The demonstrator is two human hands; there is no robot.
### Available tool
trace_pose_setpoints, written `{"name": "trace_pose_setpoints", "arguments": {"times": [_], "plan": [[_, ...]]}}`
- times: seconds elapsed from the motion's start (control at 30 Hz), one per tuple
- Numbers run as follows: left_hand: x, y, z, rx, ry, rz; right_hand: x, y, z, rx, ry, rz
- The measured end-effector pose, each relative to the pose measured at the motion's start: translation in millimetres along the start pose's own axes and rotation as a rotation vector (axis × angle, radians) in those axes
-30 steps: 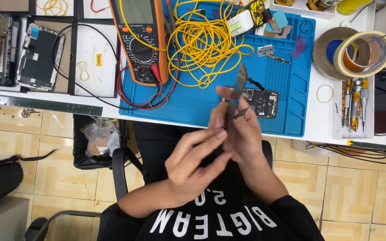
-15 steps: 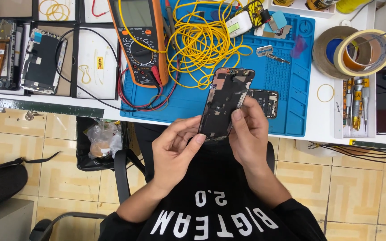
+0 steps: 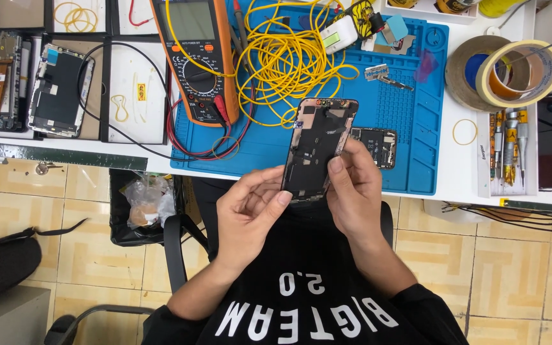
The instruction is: A person is repairing a smartphone by disconnecting the screen and using a UV curing light on internal components.
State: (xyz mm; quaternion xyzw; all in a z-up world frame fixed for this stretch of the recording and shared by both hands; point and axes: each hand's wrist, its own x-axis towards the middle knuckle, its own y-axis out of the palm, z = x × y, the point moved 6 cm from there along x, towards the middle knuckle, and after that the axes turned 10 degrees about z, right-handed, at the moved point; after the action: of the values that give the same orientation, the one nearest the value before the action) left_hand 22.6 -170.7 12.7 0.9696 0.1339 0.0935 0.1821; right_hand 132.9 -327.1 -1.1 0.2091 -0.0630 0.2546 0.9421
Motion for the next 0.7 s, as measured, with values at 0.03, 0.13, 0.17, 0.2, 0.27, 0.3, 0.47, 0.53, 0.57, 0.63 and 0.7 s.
{"name": "trace_pose_setpoints", "arguments": {"times": [0.03, 0.13, 0.17, 0.2, 0.27, 0.3, 0.47, 0.53, 0.57, 0.63, 0.7], "plan": [[0.0, 0.0, 0.7, 0.0, -0.001, 0.0, -0.3, -0.4, -0.2, 0.0, 0.001, -0.001], [0.3, -1.7, 2.3, 0.002, -0.012, -0.01, -0.9, -1.0, -0.5, -0.024, -0.007, 0.006], [0.9, -2.4, 2.1, 0.01, -0.015, -0.007, -1.3, -1.5, -0.6, -0.031, -0.008, 0.006], [1.6, -2.9, 2.0, 0.017, -0.019, -0.004, -1.9, -2.1, -0.5, -0.039, -0.01, 0.006], [2.8, -2.7, 2.6, 0.01, -0.02, -0.006, -1.9, -5.3, -2.3, -0.058, -0.013, 0.002], [3.3, -2.6, 3.0, 0.004, -0.019, -0.01, -2.2, -6.9, -2.9, -0.076, -0.018, 0.001], [4.8, -6.7, 7.2, 0.011, -0.041, -0.012, -3.9, -4.0, -0.6, -0.112, -0.035, 0.0], [5.1, -7.2, 8.0, 0.01, -0.044, -0.014, -5.0, -3.6, -1.2, -0.113, -0.042, 0.0], [5.3, -6.8, 7.8, 0.005, -0.043, -0.014, -4.9, -3.4, -1.5, -0.114, -0.041, 0.003], [6.0, -6.1, 7.4, 0.0, -0.043, -0.014, -3.6, -3.1, -1.2, -0.114, -0.04, 0.005], [5.7, -6.2, 7.6, -0.009, -0.05, -0.02, -2.0, -2.6, -0.4, -0.118, -0.041, 0.01]]}}
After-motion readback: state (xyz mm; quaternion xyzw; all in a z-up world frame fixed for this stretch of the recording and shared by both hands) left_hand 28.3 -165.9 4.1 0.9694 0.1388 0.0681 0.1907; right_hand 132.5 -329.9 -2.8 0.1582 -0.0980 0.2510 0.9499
